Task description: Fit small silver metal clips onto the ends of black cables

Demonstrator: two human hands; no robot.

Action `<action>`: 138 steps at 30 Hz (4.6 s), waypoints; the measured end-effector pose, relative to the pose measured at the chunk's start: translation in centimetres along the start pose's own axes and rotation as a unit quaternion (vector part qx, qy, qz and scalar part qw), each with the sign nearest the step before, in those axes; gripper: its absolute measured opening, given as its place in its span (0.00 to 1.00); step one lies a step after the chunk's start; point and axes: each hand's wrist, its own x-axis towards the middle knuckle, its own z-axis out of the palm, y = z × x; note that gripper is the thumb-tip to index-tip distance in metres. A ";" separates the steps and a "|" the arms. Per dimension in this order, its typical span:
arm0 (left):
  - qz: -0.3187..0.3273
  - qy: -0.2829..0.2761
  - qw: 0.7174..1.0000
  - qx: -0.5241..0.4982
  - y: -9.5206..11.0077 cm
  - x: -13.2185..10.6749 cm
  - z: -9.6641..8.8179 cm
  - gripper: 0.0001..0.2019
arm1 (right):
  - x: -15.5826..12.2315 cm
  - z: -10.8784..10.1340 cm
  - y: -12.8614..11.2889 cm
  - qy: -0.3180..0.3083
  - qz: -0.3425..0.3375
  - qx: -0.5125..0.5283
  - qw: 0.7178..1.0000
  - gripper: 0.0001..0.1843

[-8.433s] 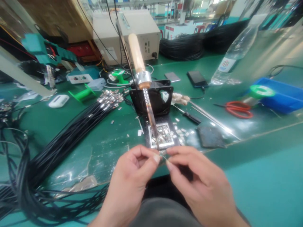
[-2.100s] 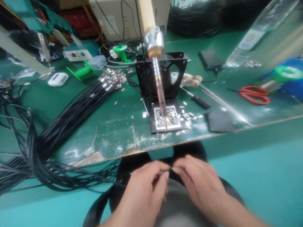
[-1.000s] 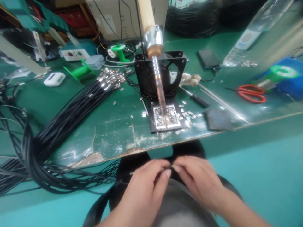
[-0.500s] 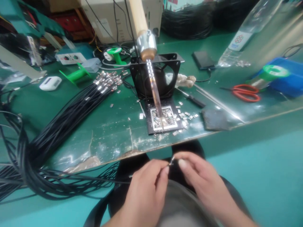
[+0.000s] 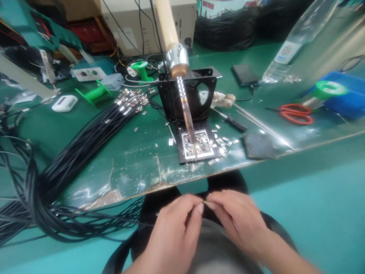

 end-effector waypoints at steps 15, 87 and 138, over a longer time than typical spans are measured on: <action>-0.054 0.020 0.995 -0.083 0.9 0.5 -1.8 0.09 | 1.4 -1.5 -1.4 -0.036 0.399 0.337 0.852 0.18; -0.126 0.075 0.913 -0.381 2.1 3.2 -2.2 0.08 | 1.8 -2.1 -2.2 0.096 0.224 0.220 0.945 0.12; -0.063 0.167 0.946 -0.270 3.5 5.0 -3.0 0.06 | 6.8 0.0 -4.0 0.216 0.129 0.057 0.966 0.09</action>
